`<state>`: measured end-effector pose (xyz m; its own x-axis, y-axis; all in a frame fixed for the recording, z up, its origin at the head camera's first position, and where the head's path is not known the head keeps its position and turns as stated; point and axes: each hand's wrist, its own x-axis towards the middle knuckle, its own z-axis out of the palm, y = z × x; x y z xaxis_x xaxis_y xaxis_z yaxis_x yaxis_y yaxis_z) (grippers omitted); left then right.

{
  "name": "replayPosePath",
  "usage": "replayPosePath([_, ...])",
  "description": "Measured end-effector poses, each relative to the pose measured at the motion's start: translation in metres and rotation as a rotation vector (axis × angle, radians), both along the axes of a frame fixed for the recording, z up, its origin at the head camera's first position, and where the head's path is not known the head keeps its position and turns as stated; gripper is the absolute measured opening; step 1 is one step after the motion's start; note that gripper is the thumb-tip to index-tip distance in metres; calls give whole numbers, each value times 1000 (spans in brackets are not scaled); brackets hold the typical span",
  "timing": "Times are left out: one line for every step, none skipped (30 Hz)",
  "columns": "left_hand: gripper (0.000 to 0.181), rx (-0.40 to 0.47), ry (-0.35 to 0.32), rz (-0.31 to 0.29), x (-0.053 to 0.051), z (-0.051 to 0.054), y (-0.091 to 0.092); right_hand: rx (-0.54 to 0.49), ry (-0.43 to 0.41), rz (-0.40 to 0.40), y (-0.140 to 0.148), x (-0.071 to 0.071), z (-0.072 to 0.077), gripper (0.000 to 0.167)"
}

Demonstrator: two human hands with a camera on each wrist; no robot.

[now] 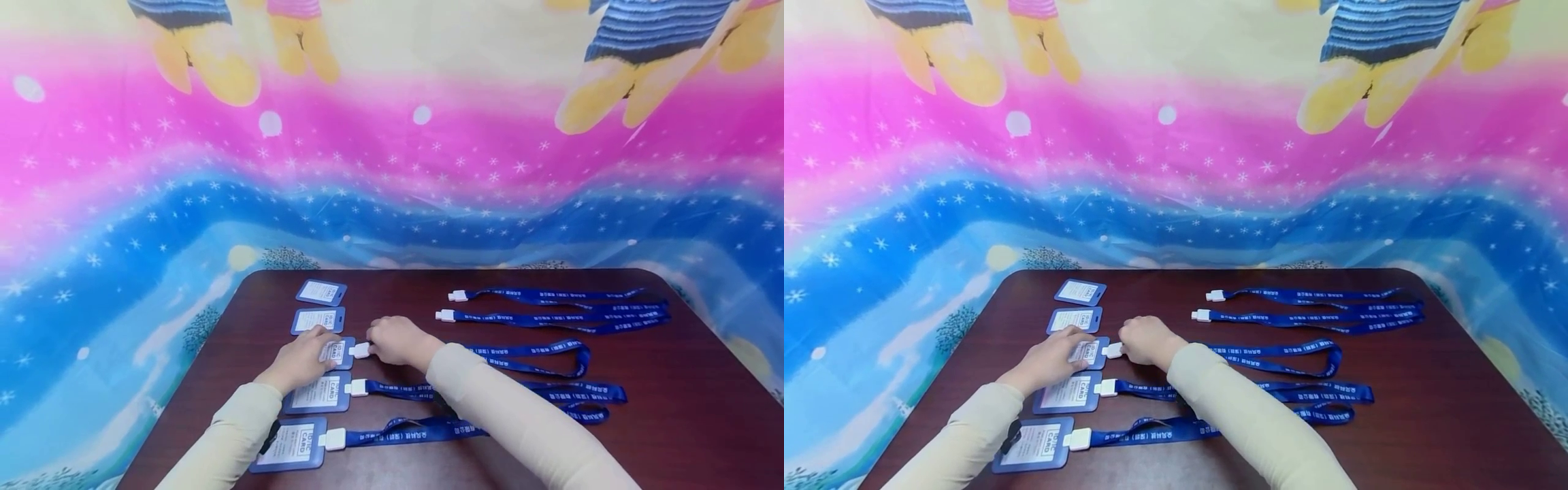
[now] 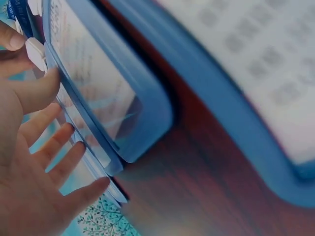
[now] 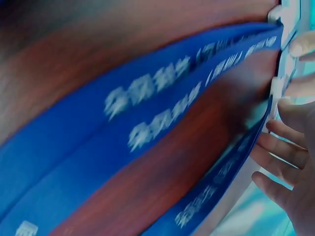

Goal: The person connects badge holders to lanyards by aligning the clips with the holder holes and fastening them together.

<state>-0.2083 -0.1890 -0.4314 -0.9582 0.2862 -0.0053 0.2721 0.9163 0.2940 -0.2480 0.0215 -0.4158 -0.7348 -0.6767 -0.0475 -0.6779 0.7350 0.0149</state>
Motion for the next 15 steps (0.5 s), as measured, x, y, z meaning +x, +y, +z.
replayPosePath([43,0,10,-3,0,0,-1,2,6,0,4,-2,0,28])
replayPosePath([41,1,20,-2,1,0,-1,3,14,3,9,-4,1,27])
replayPosePath([40,3,29,0,2,-1,-2,3,22,4,13,-6,1,26])
replayPosePath([38,5,39,2,2,-1,-2,2,29,6,17,-8,1,25])
replayPosePath([36,6,49,4,2,-2,-3,-4,35,8,22,-10,2,24])
replayPosePath([35,8,58,5,2,-3,-3,-9,42,10,26,-11,2,22])
replayPosePath([33,8,66,8,3,-3,-4,-13,49,12,30,-13,2,21])
replayPosePath([32,7,74,10,3,-4,-4,-19,52,10,33,-14,3,20])
replayPosePath([31,8,82,10,3,-4,-5,-25,54,6,37,-16,4,19])
replayPosePath([30,8,89,11,3,-4,-5,-30,54,2,40,-17,5,19])
replayPosePath([29,9,95,12,3,-4,-5,-35,54,-2,44,-19,6,18])
replayPosePath([29,11,103,11,3,-4,-5,-38,53,-7,47,-20,7,18])
replayPosePath([28,13,107,11,3,-4,-6,-37,55,-13,50,-21,7,18])
replayPosePath([28,17,113,9,3,-4,-6,-39,58,-17,54,-23,7,18])
replayPosePath([27,20,118,8,4,-3,-6,-38,61,-20,57,-24,7,17])
